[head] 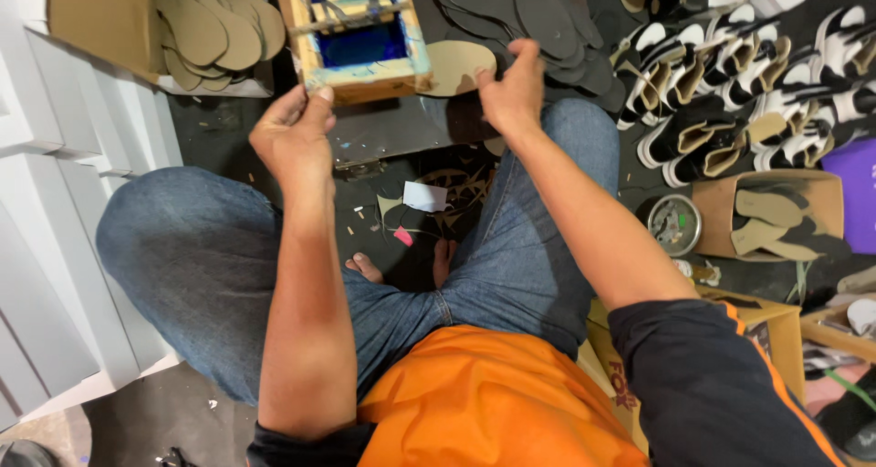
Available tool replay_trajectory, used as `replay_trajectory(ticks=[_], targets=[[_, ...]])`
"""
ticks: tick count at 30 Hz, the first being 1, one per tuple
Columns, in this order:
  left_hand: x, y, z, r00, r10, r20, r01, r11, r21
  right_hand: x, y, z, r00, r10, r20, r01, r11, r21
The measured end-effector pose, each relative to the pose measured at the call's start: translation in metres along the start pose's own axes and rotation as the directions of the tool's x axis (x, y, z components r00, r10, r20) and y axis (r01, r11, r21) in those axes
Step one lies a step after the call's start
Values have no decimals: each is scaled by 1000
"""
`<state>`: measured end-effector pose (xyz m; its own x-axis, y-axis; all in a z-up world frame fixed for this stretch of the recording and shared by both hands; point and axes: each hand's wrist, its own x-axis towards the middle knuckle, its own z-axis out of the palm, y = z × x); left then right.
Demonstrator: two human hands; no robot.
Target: The person sits on the floor and uses a wooden screen printing frame to apply blue ink onto beige shoe insoles. They repeatedly dip the insoles into the ink, press them against the screen, and place the printed insoles onto a nearby pile.
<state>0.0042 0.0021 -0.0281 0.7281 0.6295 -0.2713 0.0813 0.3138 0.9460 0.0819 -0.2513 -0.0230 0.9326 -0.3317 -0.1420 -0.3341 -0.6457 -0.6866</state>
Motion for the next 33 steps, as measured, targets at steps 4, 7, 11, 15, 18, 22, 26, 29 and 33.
replay_trajectory(ticks=[4,7,11,15,18,22,26,29,33], targets=[[3,-29,-5,994,107,-26,-101,981,169,4,-28,-13,716,-684,-139,689,725,-16],[4,-48,-8,978,202,54,-205,874,440,8,-70,6,477,-874,94,876,465,-131],[4,-59,-6,995,71,-71,-12,787,617,15,-92,60,328,-766,552,940,208,-270],[6,-62,-6,991,37,-126,52,773,632,43,-81,110,211,-746,631,959,34,-280],[10,-73,-7,985,-34,-169,124,823,554,34,-125,88,290,-694,659,951,129,-282],[7,-64,-5,970,-146,-195,224,849,478,64,-114,101,255,-784,565,959,132,-250],[8,-69,-4,968,-140,-207,218,878,427,50,-118,89,87,-773,628,995,98,-17],[6,-67,-6,976,-105,-191,183,871,457,37,-118,74,-5,-729,685,996,55,65],[4,-61,-5,976,-98,-192,180,859,479,34,-126,65,-165,-799,579,986,-112,127]])
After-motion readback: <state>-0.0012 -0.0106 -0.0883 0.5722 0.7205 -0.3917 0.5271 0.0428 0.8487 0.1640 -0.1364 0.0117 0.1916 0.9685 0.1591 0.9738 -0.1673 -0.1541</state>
